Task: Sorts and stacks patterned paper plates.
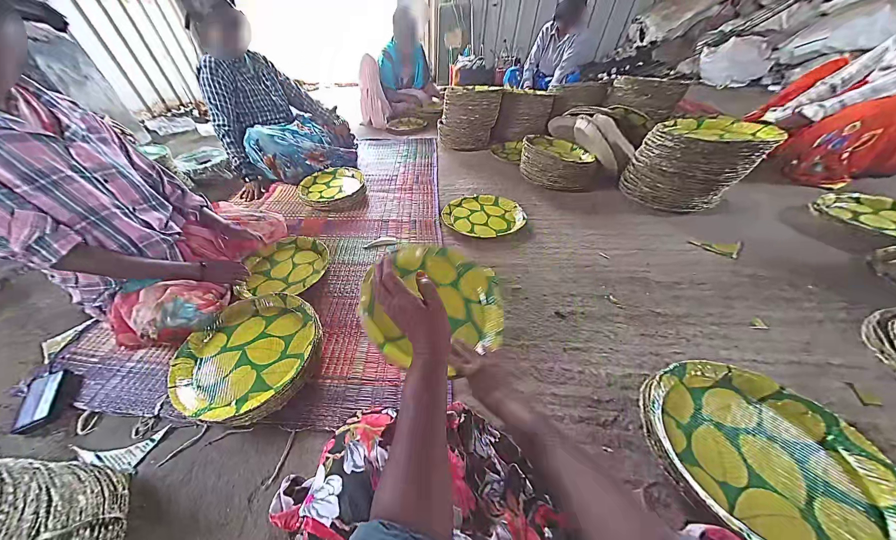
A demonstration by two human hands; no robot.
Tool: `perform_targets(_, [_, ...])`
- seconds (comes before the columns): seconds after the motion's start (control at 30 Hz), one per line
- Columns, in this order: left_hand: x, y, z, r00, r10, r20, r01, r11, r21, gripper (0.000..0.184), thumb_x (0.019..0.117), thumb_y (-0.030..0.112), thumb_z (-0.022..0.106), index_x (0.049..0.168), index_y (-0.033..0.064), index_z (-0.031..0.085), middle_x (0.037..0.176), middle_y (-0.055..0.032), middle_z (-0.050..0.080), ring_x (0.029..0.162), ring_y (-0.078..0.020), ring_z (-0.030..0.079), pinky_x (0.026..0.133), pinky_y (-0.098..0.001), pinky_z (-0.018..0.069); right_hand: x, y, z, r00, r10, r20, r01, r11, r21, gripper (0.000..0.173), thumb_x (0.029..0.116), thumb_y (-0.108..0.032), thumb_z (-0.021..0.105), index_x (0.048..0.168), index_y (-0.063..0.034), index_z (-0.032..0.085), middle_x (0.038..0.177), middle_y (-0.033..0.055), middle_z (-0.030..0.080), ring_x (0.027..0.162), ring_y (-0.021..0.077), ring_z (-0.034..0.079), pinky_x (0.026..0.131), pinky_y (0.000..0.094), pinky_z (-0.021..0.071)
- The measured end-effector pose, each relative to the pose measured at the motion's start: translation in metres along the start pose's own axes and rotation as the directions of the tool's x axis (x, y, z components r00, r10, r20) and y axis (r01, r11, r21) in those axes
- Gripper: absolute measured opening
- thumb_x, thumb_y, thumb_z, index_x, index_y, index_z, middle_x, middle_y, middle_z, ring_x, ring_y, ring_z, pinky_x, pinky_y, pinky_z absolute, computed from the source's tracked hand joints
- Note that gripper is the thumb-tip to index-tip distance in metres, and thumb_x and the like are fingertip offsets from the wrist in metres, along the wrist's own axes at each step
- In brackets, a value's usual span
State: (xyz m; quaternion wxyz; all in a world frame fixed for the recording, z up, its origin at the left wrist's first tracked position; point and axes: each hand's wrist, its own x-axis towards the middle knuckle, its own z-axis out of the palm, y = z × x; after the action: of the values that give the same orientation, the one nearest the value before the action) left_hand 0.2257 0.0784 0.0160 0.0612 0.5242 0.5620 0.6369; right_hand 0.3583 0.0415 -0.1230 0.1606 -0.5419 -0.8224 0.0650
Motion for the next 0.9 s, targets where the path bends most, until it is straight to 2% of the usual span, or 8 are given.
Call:
perform_targets(0.1, [-0.013,-0.001,0.009,0.976,-0.070,0.204,0.062,0.997,0.046,0.053,0.1011,0.012,0.053,0.149,-0.0082,0.043,0.154,-0.0316,0.041,0.143,-0.0454,0.041,0.117,-0.0536,0.0346,0.011,-0.035,0.014,0.847,0.110,0.520,-0.162,0.985,0.055,0.057,0.1012,-0.004,0.057,0.157,-0.0114,0.045,0.167,0.0164,0.034,0.157,0.0408,0.022,0.121,0.0763,0.0061])
perform_targets(0.17, [-0.023,-0.002,0.022,0.905,-0.130,0.406,0.086,0.988,0.124,0.051,0.1025,0.014,0.056,0.148,-0.0077,0.045,0.155,-0.0301,0.043,0.146,-0.0430,0.041,0.120,-0.0497,0.0351,0.006,-0.044,0.002,0.805,0.151,0.574,-0.230,0.971,0.067,0.052,0.1046,-0.010,0.053,0.155,-0.0047,0.045,0.168,0.0170,0.031,0.160,0.0373,0.016,0.123,0.0707,-0.0020])
perform_targets(0.33, [-0.057,-0.006,0.054,0.626,-0.284,0.727,0.117,0.955,0.272,0.056,0.1060,0.025,0.054,0.154,-0.0020,0.040,0.160,-0.0275,0.037,0.150,-0.0383,0.036,0.121,-0.0465,0.0341,-0.063,0.009,-0.075,0.881,0.265,0.391,-0.260,0.963,-0.067,0.046,0.1038,-0.006,0.050,0.149,-0.0078,0.055,0.161,0.0205,0.043,0.154,0.0404,0.031,0.122,0.0702,0.0103])
perform_targets(0.5, [-0.083,-0.015,0.071,0.429,-0.331,0.841,0.016,0.933,0.359,0.060,0.1054,0.030,0.056,0.154,-0.0002,0.041,0.163,-0.0277,0.031,0.153,-0.0401,0.030,0.122,-0.0545,0.0292,-0.168,0.096,-0.152,0.639,0.689,0.342,-0.601,0.725,-0.337,0.056,0.1067,-0.028,0.056,0.150,0.0054,0.046,0.156,0.0307,0.043,0.150,0.0477,0.034,0.120,0.0726,0.0173])
perform_targets(0.6, [-0.098,-0.021,0.075,0.340,-0.347,0.874,-0.104,0.910,0.402,0.062,0.1063,0.033,0.054,0.156,0.0004,0.038,0.165,-0.0262,0.027,0.156,-0.0399,0.023,0.123,-0.0584,0.0254,-0.208,0.133,-0.150,0.422,0.872,0.247,-0.826,0.482,-0.291,0.075,0.1037,-0.044,0.059,0.152,0.0094,0.039,0.154,0.0342,0.042,0.148,0.0492,0.036,0.114,0.0725,0.0272])
perform_targets(0.7, [-0.112,-0.028,0.071,0.269,-0.416,0.869,-0.191,0.861,0.471,0.069,0.1056,0.038,0.055,0.160,0.0032,0.031,0.169,-0.0262,0.016,0.159,-0.0417,0.011,0.123,-0.0649,0.0171,-0.216,0.149,-0.134,0.311,0.900,0.305,-0.890,0.389,-0.238,0.078,0.1026,-0.056,0.055,0.143,0.0103,0.050,0.147,0.0350,0.050,0.141,0.0490,0.047,0.109,0.0675,0.0385])
perform_targets(0.77, [-0.120,-0.042,0.063,0.261,-0.509,0.820,-0.180,0.809,0.559,0.078,0.1034,0.044,0.058,0.162,0.0031,0.026,0.170,-0.0271,0.010,0.158,-0.0445,0.009,0.122,-0.0676,0.0161,-0.210,0.150,-0.123,0.305,0.875,0.375,-0.878,0.411,-0.246,0.068,0.1033,-0.051,0.057,0.132,0.0110,0.059,0.142,0.0343,0.054,0.137,0.0488,0.051,0.107,0.0677,0.0402])
perform_targets(0.9, [-0.117,-0.064,0.064,0.154,-0.676,0.720,-0.272,0.672,0.689,0.083,0.1033,0.048,0.056,0.157,-0.0094,0.027,0.165,-0.0346,0.019,0.155,-0.0469,0.020,0.124,-0.0560,0.0259,-0.198,0.138,-0.110,0.350,0.868,0.351,-0.851,0.452,-0.269,0.032,0.1007,-0.011,0.057,0.123,0.0102,0.064,0.136,0.0303,0.060,0.130,0.0458,0.058,0.100,0.0629,0.0482])
